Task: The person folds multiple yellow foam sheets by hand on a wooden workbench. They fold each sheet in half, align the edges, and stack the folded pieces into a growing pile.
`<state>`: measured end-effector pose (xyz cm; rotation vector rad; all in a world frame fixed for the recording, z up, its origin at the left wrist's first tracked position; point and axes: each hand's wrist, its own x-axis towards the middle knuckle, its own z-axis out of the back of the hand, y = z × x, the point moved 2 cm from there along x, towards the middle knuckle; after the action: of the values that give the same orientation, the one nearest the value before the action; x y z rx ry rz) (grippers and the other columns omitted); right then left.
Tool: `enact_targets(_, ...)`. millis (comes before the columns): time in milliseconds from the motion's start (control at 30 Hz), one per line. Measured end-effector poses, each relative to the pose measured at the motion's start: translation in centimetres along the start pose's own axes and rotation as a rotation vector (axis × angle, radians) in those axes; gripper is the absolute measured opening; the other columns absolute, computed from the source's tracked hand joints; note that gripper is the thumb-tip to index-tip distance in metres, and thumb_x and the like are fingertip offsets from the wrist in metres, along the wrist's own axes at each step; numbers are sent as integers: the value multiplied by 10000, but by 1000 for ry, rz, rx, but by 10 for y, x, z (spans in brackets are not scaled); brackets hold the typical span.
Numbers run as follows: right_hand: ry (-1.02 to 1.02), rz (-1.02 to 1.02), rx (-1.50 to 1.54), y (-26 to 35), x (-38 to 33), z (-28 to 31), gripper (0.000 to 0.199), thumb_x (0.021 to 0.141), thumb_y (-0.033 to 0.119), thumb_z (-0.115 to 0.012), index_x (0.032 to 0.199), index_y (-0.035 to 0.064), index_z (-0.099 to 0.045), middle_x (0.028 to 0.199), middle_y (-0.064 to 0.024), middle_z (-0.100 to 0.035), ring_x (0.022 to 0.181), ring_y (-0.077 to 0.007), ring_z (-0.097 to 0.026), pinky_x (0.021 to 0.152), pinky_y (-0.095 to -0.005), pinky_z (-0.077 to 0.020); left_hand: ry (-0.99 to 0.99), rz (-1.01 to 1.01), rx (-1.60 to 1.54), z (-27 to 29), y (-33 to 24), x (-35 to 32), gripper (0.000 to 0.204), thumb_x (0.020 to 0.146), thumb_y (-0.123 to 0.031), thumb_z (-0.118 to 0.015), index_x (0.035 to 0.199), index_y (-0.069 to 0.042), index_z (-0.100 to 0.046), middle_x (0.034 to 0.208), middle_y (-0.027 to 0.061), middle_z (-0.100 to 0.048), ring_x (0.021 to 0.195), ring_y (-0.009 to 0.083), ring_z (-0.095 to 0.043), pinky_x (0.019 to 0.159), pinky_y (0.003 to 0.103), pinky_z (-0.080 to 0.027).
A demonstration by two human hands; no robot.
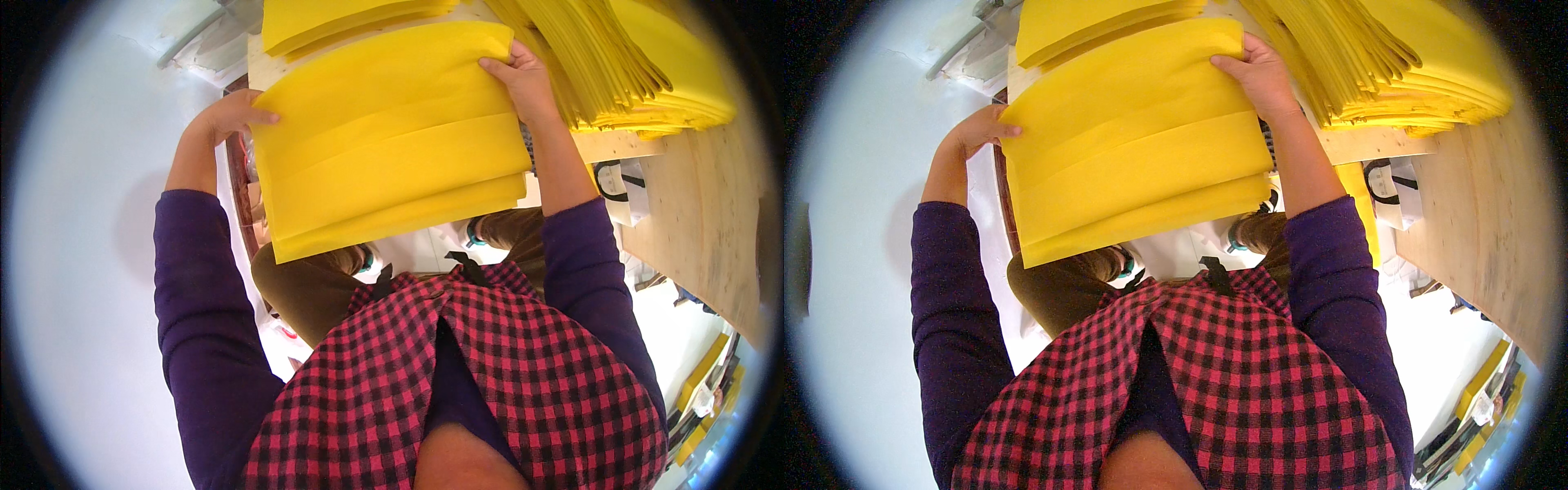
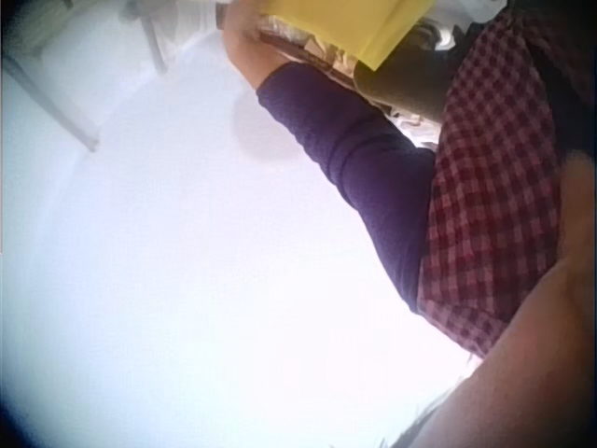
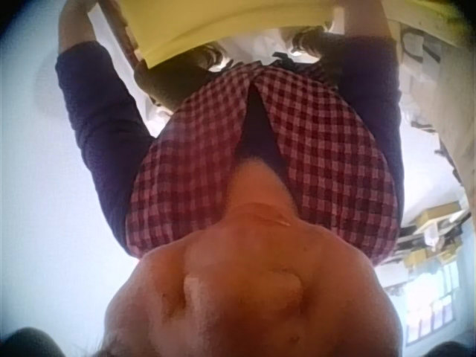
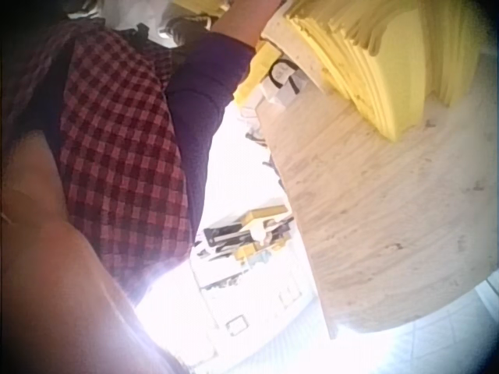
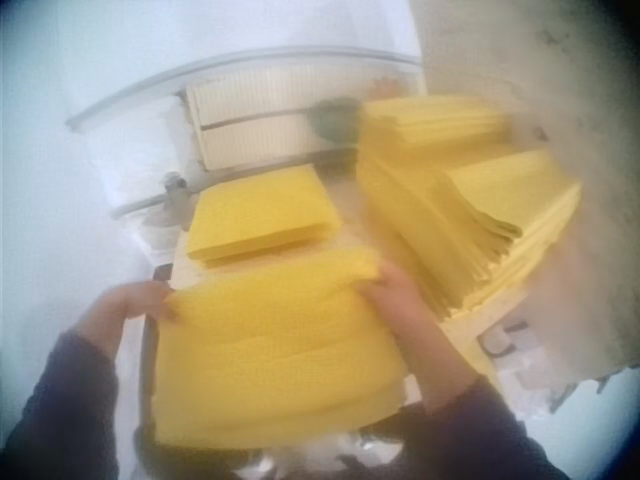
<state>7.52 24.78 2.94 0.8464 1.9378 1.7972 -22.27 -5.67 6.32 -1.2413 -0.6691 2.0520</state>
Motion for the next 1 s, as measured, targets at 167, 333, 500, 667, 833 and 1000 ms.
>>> enact_targets(167,31,-110,16,-9,6,4,399,835,18,-666,1212,-18,-542,1035,-78,-669,865,-131,-643,756,-269,-532,-13,-65,-463,-15,29,-18,455,822,-254,-722,1191,-35,-571,1046,59,-672,934,146,-650,830,293,-529)
enact_targets(333,-1,-191,-153,-13,7,11,548,847,82,-677,1320,-55,-437,1142,-142,-613,968,-174,-623,796,-270,-522,-59,-101,-562,-25,41,-25,448,863,-182,-647,1276,-53,-530,1135,46,-643,1031,130,-618,920,296,-479)
enact_targets(500,130,-265,-185,-11,9,21,554,865,124,-665,1330,-63,-428,1178,-137,-594,1026,-188,-602,868,-286,-489,-175,-79,-542,-31,42,-26,374,863,-140,-637,1219,-42,-579,1089,34,-655,967,125,-619,852,271,-482)
enact_targets(667,190,-313,-286,-10,10,20,519,858,125,-666,1300,-56,-463,1153,-128,-604,1043,-191,-590,903,-298,-466,-228,-85,-480,-35,43,-27,251,862,-107,-641,1105,-51,-616,969,7,-670,829,90,-622,758,228,-493)
enact_targets(833,195,-376,-359,-3,8,18,482,843,107,-673,1266,-44,-499,1134,-116,-616,1025,-192,-598,901,-294,-465,-342,-59,-241,-37,47,-23,254,827,-50,-664,1077,-39,-626,919,-1,-670,772,77,-584,658,212,-438)
enact_targets(1000,243,-358,-259,2,4,19,455,822,74,-686,1238,-26,-529,1108,-92,-641,981,-169,-618,874,-284,-476,-465,-172,-323,-45,51,-32,314,781,-7,-676,1093,-24,-649,916,15,-675,773,97,-578,677,239,-428)
